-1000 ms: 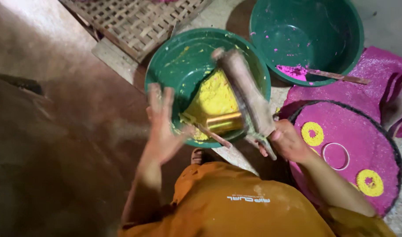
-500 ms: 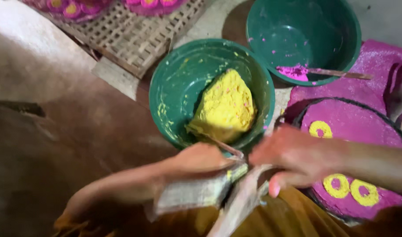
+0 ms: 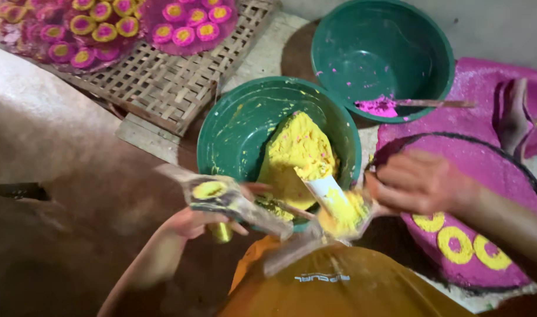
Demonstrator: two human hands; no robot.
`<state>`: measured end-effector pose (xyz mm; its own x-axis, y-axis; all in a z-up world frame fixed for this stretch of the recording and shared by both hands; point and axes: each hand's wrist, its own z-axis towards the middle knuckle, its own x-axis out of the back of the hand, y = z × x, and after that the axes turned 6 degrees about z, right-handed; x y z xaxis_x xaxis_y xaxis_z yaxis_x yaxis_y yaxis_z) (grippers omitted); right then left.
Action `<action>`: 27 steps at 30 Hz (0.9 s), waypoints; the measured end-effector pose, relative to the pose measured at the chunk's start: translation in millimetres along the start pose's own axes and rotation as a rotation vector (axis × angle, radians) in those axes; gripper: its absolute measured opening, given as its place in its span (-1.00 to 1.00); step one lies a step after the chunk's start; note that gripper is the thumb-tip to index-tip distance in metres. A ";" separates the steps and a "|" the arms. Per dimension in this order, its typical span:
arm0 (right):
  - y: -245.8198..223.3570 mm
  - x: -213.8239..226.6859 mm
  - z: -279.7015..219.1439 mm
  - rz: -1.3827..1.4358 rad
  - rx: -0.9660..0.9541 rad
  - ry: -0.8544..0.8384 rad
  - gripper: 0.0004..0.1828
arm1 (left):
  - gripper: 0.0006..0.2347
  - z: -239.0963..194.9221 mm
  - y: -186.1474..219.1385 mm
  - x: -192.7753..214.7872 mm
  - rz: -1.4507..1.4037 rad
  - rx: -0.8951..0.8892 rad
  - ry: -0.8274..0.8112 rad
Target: The person scoops yellow dough into a handheld press and extrudes ring shapes onto a pink glittery surface. They then scoop pink dough into the press and extrude smaller rings into the centers of the yellow rings. The finished pieces are arranged on a woven tray.
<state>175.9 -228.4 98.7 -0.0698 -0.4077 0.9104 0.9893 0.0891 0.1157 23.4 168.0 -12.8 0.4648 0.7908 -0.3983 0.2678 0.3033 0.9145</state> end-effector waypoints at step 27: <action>-32.1 -22.6 47.8 -0.303 -0.058 0.163 -0.53 | -0.63 46.5 -71.7 -20.8 0.155 0.128 0.367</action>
<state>139.6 -178.7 93.3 -0.3444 -0.5479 0.7624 0.9329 -0.1081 0.3437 33.8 105.1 -73.4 0.1824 0.9660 -0.1834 0.3319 0.1151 0.9363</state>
